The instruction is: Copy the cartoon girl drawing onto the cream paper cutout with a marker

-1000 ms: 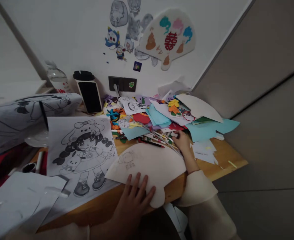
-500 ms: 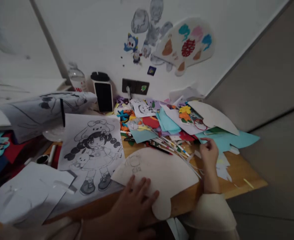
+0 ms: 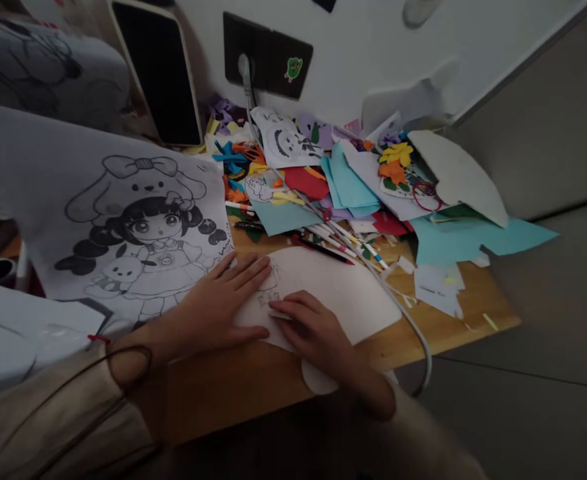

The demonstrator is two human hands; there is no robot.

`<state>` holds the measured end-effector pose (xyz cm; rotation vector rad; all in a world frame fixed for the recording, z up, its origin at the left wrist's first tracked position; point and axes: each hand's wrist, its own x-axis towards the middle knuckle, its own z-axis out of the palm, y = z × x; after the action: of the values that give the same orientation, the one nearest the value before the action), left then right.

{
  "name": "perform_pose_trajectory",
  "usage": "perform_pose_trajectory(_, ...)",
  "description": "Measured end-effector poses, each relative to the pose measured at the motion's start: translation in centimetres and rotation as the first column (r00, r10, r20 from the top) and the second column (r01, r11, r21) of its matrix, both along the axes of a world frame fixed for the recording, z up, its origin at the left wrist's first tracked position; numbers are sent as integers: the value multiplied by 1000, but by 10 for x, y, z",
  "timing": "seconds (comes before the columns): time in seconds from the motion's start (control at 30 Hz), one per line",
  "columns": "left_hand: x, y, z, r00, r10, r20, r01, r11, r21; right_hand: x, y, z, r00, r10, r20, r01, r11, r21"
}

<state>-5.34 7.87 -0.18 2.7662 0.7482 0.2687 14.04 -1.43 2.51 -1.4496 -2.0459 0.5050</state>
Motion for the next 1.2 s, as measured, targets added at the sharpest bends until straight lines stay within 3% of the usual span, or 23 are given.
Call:
perform_pose_trajectory(0.53,-1,-1,-3,994,21,111,-20,1000,-15,-22,1,-12,996,-67,57,56,983,177)
perform_pose_trajectory(1.2,-2,-1,-1,995,23,100,-17,998,-56,-26,5,-8,995,-19,100,2,985,171)
